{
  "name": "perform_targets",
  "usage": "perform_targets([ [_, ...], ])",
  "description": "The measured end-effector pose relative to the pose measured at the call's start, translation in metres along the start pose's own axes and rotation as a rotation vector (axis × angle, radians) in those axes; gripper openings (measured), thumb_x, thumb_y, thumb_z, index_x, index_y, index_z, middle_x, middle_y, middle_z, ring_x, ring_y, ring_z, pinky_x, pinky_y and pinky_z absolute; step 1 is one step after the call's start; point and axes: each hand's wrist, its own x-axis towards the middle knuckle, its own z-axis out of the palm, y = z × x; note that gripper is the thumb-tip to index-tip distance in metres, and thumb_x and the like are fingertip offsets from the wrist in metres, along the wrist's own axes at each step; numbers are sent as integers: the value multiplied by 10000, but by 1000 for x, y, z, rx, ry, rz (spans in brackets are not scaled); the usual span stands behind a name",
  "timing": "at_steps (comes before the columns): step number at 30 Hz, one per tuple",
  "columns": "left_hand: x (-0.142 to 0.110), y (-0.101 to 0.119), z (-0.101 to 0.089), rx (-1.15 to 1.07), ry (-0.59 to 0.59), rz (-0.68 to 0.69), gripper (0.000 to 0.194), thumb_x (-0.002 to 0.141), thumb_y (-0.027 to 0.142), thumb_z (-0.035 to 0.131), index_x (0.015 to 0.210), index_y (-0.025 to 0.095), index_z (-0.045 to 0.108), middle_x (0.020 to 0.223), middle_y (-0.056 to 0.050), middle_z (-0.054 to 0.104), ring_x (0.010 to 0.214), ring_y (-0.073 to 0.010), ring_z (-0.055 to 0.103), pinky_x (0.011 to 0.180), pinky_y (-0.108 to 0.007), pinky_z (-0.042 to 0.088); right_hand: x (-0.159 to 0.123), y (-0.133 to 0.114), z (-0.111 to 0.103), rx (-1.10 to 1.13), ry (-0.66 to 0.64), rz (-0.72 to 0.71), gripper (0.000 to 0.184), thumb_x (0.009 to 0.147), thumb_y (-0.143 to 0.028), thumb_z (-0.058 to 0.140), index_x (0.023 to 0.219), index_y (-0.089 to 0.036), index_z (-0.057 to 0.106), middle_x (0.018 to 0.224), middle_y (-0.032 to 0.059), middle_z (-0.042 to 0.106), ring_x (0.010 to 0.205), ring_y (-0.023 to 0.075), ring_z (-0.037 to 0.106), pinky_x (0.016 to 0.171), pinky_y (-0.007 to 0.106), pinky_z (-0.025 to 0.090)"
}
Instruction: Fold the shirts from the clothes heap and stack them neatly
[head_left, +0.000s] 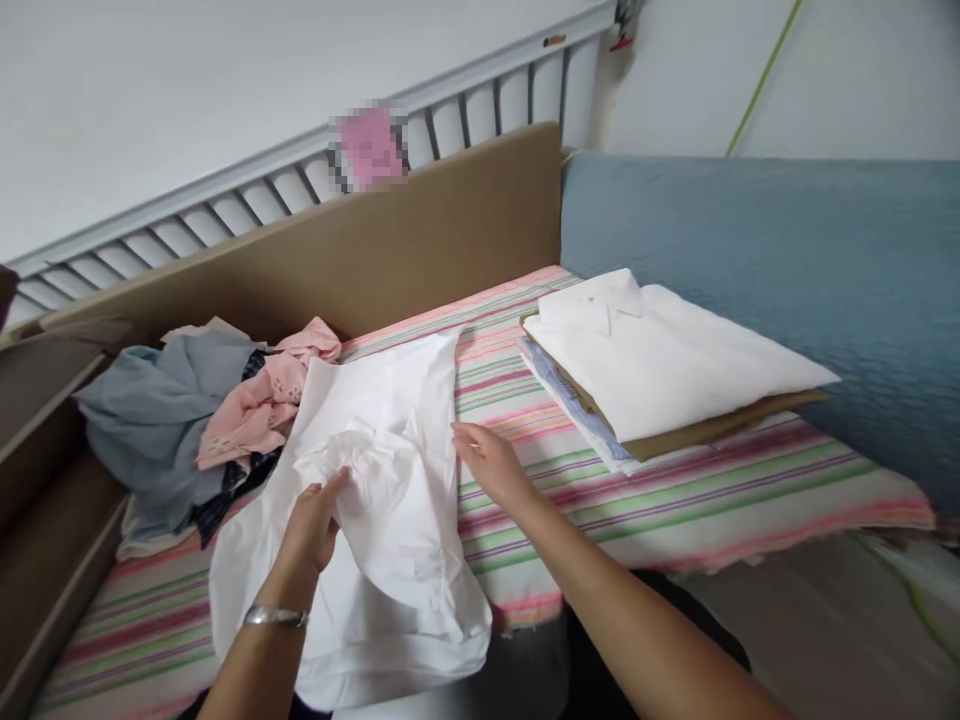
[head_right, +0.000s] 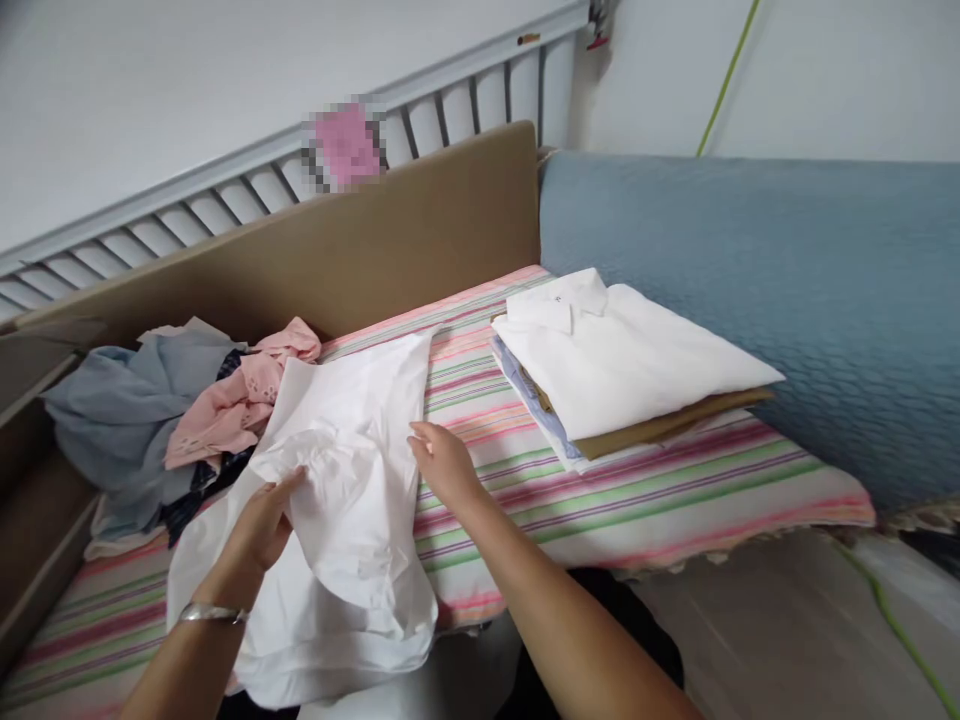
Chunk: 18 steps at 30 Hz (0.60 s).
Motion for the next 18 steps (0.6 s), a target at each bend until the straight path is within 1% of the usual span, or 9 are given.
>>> perform_targets([
  [2, 1, -12, -8, 9, 36, -34, 191, 730, 279, 645, 882, 180, 584, 831, -59, 666, 692, -160, 630, 586, -234, 487, -8, -1, 12, -132, -72, -71, 357, 857, -303, 469, 1162, -149, 570, 1159, 101, 618, 1066, 200, 559, 926, 348, 423],
  [4, 2, -23, -10, 29, 62, -82, 199, 732, 287, 646, 880, 181, 566, 859, -63, 663, 690, -157, 629, 583, -237, 488, -17, -4, 22, -269, -133, -150, 359, 862, -283, 474, 1184, -148, 556, 1205, 110, 590, 1135, 213, 514, 978, 370, 377],
  [7, 0, -34, -7, 59, 90, -126, 264, 734, 307, 645, 936, 185, 528, 928, -82, 658, 741, -170, 636, 595, -255, 492, -31, -12, 31, -411, -205, -244, 367, 850, -271, 512, 1196, -156, 547, 1250, 120, 554, 1199, 229, 453, 1010, 395, 326],
  [9, -2, -36, -4, 70, 93, -131, 309, 736, 320, 640, 983, 182, 515, 961, -90, 650, 759, -175, 634, 619, -276, 500, -41, -19, 33, -450, -271, -306, 380, 838, -306, 543, 1188, -159, 553, 1257, 123, 545, 1203, 234, 442, 1007, 398, 310],
  [10, -4, -37, -3, 80, 87, -126, 321, 733, 321, 639, 997, 182, 519, 963, -86, 647, 756, -174, 631, 625, -283, 501, -47, -23, 33, -457, -321, -340, 377, 834, -333, 553, 1171, -165, 565, 1231, 117, 563, 1181, 231, 460, 1000, 395, 306],
  [12, -10, -38, -4, 117, 93, -104, 330, 732, 331, 632, 1008, 178, 536, 943, -75, 640, 729, -165, 620, 619, -287, 497, -57, -29, 33, -470, -436, -397, 356, 822, -394, 567, 1105, -183, 607, 1106, 92, 631, 1082, 216, 527, 967, 380, 315],
  [15, -26, -45, -13, 190, 198, -65, 381, 727, 340, 626, 1043, 154, 520, 915, -72, 615, 671, -143, 594, 593, -286, 490, -66, -37, 32, -532, -576, -443, 319, 814, -466, 556, 941, -201, 682, 864, 52, 681, 875, 191, 599, 849, 337, 362],
  [17, -42, -54, -20, 229, 260, -46, 416, 715, 367, 629, 1037, 133, 508, 894, -82, 609, 656, -146, 593, 582, -292, 491, -68, -40, 30, -608, -642, -462, 325, 825, -472, 534, 841, -199, 709, 785, 50, 686, 790, 187, 609, 757, 310, 376],
  [18, -51, -59, -24, 240, 253, -36, 424, 705, 389, 631, 1017, 128, 514, 882, -86, 614, 660, -154, 598, 581, -295, 492, -68, -41, 28, -646, -672, -467, 331, 834, -463, 523, 807, -196, 716, 766, 51, 690, 765, 186, 612, 720, 300, 377],
])
